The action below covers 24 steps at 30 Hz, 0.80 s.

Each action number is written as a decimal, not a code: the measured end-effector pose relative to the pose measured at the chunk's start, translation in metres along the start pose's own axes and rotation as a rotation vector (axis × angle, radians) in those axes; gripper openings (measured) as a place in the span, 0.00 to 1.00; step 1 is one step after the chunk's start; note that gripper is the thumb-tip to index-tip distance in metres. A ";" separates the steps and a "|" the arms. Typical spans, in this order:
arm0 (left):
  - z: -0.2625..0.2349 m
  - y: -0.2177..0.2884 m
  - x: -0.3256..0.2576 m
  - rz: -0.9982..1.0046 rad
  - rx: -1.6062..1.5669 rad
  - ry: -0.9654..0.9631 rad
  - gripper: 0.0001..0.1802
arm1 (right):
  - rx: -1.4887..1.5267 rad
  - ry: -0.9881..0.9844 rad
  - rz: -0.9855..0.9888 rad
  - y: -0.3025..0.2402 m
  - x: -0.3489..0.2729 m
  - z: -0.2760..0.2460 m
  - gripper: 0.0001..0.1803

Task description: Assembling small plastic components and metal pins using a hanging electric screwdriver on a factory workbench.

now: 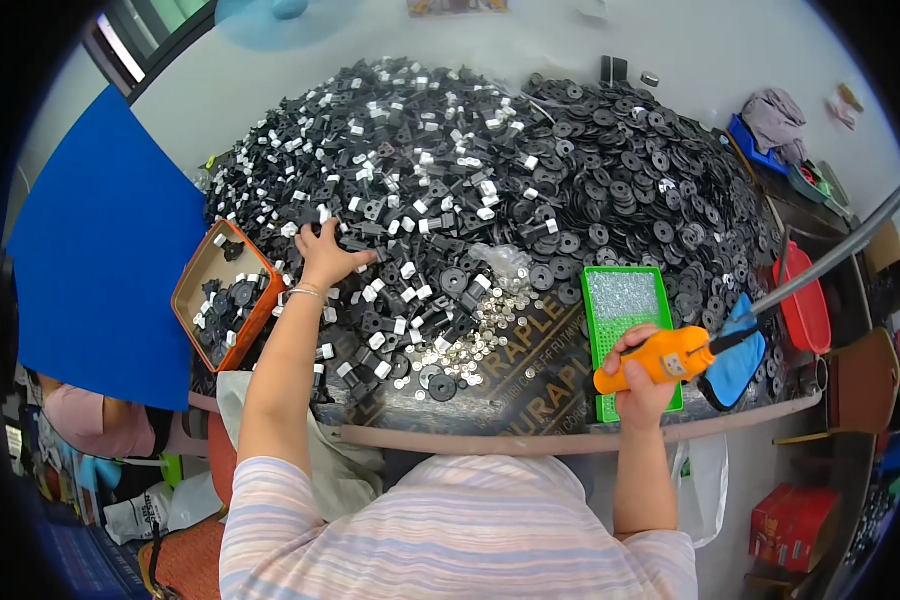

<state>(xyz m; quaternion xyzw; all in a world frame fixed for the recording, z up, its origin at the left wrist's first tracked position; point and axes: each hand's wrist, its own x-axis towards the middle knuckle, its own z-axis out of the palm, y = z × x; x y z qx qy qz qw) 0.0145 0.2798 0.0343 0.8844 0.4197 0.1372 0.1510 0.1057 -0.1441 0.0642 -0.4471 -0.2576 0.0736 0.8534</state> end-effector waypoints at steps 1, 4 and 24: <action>0.000 0.005 0.001 -0.004 0.023 -0.022 0.50 | -0.016 -0.007 0.013 0.003 -0.001 0.000 0.16; 0.002 0.006 0.007 0.101 0.117 -0.084 0.43 | -0.042 -0.005 0.042 0.015 -0.002 -0.005 0.15; 0.012 0.004 0.012 0.366 -0.217 0.036 0.30 | -0.346 0.093 -0.140 0.014 0.008 -0.008 0.27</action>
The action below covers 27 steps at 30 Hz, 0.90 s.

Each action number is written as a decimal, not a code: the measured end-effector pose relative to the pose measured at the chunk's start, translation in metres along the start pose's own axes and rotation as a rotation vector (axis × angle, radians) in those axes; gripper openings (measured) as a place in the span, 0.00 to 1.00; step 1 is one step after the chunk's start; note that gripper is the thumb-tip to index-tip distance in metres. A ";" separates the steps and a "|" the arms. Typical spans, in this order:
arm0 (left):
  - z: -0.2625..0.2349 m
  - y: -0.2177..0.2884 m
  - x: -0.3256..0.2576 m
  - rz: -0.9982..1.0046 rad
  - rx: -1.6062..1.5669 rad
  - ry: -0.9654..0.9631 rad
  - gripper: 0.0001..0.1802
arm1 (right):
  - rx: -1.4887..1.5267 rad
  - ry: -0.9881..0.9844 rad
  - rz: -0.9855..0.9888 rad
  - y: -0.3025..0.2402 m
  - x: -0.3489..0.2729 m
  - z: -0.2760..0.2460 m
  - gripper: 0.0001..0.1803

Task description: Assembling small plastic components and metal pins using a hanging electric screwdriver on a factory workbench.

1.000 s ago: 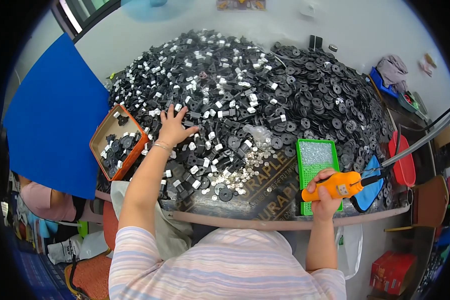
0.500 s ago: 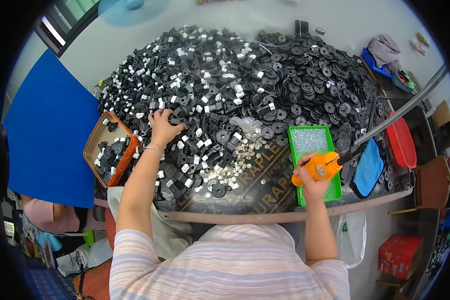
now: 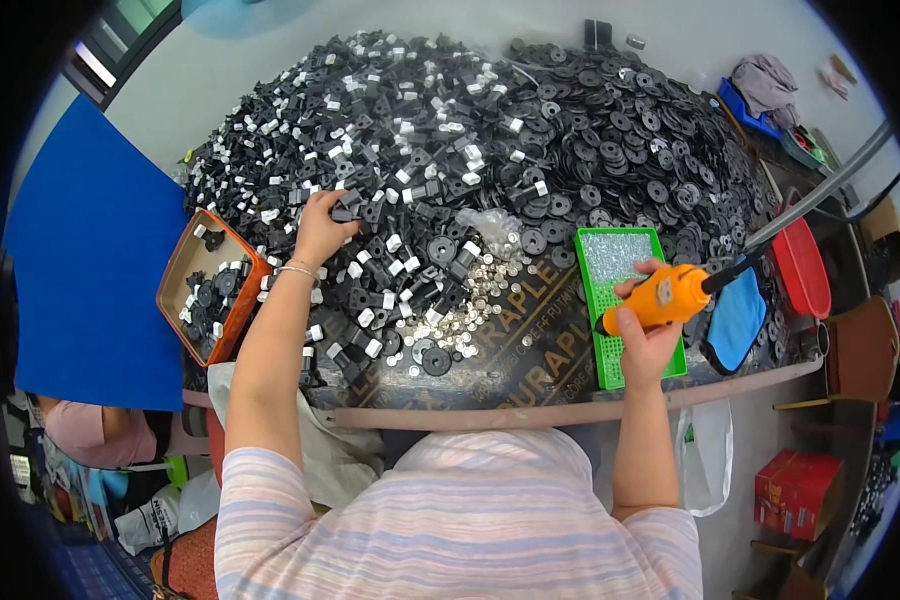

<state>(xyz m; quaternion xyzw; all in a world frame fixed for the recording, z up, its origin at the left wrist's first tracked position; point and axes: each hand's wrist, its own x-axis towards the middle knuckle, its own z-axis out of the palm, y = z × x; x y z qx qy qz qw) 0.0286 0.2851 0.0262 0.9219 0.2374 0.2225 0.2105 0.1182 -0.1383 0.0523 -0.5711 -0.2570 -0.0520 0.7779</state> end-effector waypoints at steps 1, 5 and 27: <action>0.000 0.000 0.002 -0.016 -0.052 -0.002 0.30 | -0.020 0.012 -0.077 -0.002 0.001 0.002 0.34; -0.002 -0.007 0.003 0.016 -0.069 0.016 0.29 | -0.300 0.127 -0.369 -0.014 -0.005 0.001 0.47; -0.063 0.094 -0.073 0.312 -0.370 0.003 0.25 | -0.895 -0.752 0.007 0.072 -0.055 0.078 0.40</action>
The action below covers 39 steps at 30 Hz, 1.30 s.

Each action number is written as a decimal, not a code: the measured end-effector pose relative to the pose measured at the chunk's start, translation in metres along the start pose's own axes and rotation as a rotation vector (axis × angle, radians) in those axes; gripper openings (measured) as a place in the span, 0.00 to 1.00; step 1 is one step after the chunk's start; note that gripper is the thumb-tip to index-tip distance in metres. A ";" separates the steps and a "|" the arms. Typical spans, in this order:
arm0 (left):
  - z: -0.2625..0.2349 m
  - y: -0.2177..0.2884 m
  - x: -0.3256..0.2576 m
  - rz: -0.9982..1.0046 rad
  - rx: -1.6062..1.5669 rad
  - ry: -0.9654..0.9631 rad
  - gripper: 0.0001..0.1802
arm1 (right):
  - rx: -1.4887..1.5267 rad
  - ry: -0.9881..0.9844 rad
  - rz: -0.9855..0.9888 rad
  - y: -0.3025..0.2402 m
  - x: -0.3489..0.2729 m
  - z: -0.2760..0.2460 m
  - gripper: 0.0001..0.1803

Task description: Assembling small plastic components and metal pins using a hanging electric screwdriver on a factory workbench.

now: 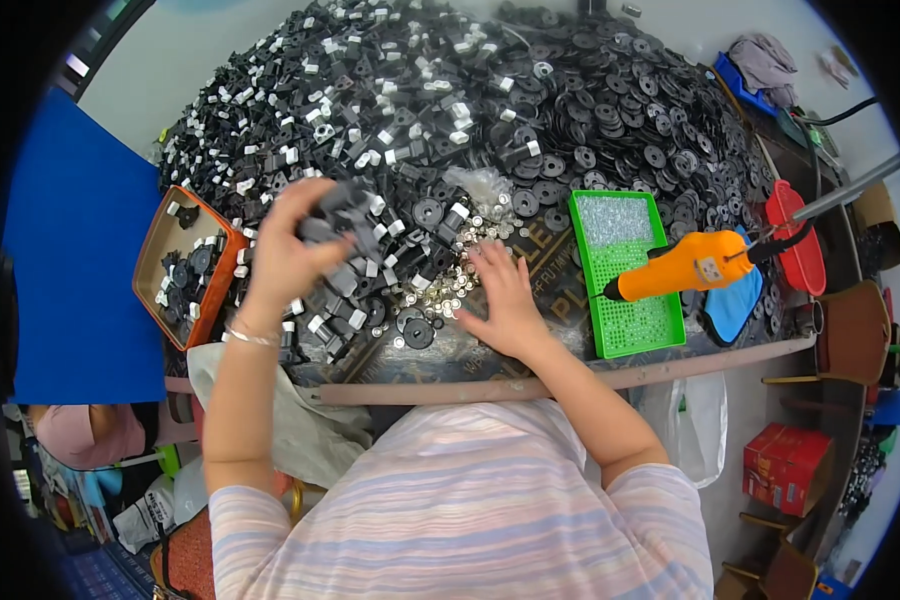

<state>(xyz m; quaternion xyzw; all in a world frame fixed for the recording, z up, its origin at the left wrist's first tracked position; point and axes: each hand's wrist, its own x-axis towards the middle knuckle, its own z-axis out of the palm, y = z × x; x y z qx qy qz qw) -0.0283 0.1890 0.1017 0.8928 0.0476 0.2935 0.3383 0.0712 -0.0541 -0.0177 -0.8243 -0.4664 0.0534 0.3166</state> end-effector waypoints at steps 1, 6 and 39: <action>0.014 0.015 -0.009 -0.076 -0.184 -0.052 0.25 | 0.117 0.092 0.008 0.004 -0.003 -0.003 0.37; 0.099 0.048 -0.051 -0.158 -0.331 -0.223 0.27 | 0.963 0.149 0.276 0.001 -0.026 -0.018 0.23; 0.117 0.053 -0.121 0.095 0.095 -0.225 0.18 | -0.096 -0.035 -0.016 -0.007 -0.041 -0.048 0.19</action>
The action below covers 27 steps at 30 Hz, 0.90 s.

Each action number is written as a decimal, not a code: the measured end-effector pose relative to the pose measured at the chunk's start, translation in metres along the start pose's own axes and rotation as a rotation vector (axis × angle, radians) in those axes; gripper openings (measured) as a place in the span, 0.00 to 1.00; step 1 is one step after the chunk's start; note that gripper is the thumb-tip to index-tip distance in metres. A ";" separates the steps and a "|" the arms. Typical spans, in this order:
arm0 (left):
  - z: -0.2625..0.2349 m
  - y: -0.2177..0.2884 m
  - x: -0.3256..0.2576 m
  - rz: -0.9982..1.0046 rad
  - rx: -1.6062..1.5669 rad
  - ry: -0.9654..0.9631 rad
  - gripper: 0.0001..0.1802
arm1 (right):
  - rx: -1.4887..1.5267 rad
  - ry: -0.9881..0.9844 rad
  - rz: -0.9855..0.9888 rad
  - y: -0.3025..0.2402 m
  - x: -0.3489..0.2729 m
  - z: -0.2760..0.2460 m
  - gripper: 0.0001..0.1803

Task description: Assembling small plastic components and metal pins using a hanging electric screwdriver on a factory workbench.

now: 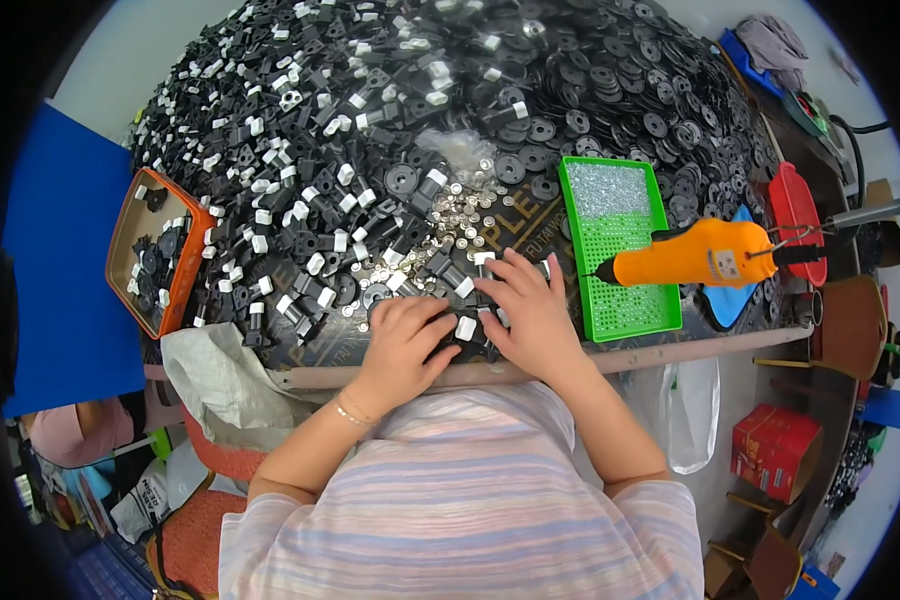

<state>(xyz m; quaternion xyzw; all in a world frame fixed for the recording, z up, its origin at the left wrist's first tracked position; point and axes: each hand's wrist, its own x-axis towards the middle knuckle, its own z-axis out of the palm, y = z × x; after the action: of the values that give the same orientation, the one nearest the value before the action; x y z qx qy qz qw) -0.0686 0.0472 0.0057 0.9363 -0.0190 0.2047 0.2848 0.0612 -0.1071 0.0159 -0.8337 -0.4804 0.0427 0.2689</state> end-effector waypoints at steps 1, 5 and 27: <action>0.007 -0.005 -0.002 0.044 0.041 0.008 0.16 | -0.105 -0.108 -0.002 -0.002 0.003 0.000 0.19; 0.002 -0.010 -0.022 0.153 0.157 -0.092 0.12 | -0.186 -0.089 0.054 0.001 0.002 -0.004 0.11; -0.031 -0.055 0.000 0.042 0.183 0.020 0.19 | -0.071 0.102 0.041 0.013 0.038 -0.017 0.08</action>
<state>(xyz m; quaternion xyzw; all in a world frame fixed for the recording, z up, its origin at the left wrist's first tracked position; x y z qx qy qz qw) -0.0717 0.1102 0.0001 0.9556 -0.0170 0.2211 0.1938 0.0976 -0.0876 0.0307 -0.8535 -0.4502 -0.0114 0.2622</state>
